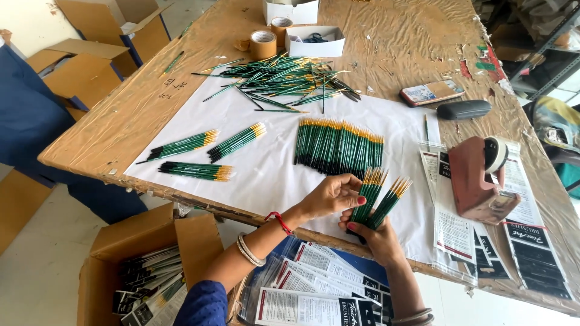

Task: Sorting and aligning green paintbrushes on a work table.

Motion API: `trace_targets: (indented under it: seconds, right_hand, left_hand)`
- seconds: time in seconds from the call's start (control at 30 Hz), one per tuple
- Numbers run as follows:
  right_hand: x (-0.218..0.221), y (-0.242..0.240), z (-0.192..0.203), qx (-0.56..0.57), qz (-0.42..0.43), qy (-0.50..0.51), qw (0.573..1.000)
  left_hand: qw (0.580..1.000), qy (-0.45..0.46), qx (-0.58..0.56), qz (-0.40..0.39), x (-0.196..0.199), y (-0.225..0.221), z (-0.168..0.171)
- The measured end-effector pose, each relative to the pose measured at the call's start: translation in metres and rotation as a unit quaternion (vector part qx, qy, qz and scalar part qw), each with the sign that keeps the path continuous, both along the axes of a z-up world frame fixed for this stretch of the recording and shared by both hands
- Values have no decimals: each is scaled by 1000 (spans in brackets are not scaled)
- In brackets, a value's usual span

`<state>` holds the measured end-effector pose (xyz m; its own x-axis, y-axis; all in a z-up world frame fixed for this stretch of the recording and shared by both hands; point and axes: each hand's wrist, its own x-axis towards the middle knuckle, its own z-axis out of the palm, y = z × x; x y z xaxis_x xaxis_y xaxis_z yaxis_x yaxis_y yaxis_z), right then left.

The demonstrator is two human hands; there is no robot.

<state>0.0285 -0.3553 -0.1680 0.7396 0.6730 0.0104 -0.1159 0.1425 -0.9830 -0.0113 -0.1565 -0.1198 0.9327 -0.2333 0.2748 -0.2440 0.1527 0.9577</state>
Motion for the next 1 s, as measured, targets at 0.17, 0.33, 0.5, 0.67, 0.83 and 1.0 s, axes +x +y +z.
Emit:
trace_targets:
  seconds: [0.17, 0.33, 0.5, 0.67, 0.83, 1.0]
  right_hand:
    - [-2, 1, 2, 9, 2, -13, 1000]
    - [0, -1, -6, 11, 0, -23, 1000]
    - [1, -1, -3, 4, 4, -27, 1000]
    - [1, 0, -5, -6, -3, -12, 1000]
    - [0, 2, 9, -10, 3, -3, 1000]
    - [-2, 0, 4, -5, 17, -10, 1000]
  left_hand:
    - [998, -31, 11, 59, -5, -6, 12]
    - [989, -89, 70, 93, -7, -16, 22]
    - [991, -40, 71, 109, -3, -15, 23]
    - [990, -27, 82, 113, -6, -17, 36]
    - [984, -66, 77, 146, 16, -14, 26]
    - [970, -157, -88, 161, 11, -3, 101]
